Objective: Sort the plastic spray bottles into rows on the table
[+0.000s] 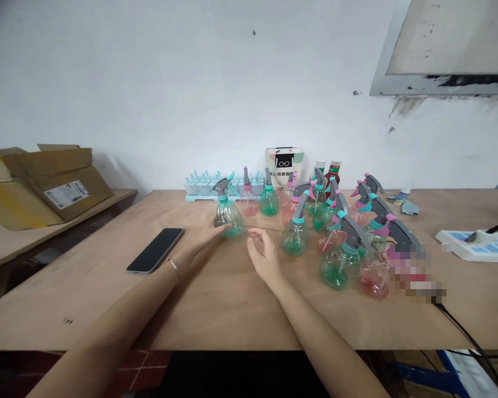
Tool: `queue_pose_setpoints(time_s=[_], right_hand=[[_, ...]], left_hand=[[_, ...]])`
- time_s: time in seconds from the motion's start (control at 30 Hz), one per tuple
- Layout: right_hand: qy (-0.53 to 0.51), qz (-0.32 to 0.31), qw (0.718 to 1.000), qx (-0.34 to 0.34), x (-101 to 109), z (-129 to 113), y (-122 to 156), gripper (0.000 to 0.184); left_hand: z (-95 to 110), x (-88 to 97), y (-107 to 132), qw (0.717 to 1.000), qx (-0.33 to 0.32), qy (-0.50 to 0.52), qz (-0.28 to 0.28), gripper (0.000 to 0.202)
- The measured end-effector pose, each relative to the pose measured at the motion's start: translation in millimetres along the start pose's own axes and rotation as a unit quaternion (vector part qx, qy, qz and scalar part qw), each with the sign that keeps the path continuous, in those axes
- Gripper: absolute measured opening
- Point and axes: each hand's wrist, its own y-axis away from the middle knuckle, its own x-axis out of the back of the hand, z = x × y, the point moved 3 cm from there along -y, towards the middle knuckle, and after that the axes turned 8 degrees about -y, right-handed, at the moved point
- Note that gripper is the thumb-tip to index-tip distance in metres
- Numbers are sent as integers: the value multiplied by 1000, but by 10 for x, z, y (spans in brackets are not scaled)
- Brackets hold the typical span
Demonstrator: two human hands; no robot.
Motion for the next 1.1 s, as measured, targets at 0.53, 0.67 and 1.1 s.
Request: queue_pose_setpoints(time_s=[0.53,0.67,1.1], right_hand=[[-386,-177,862,-278,-45,260,-753,40],[-453,-226,819,-269,-157,257,-659,55],[-507,-91,818,-257,-65,151,-778,23]], left_hand=[[293,-766,801,770,121,503,-373,89],[293,-902,885,724,152,519,-428,89],[152,-524,620,990,-23,-30,-136,53]])
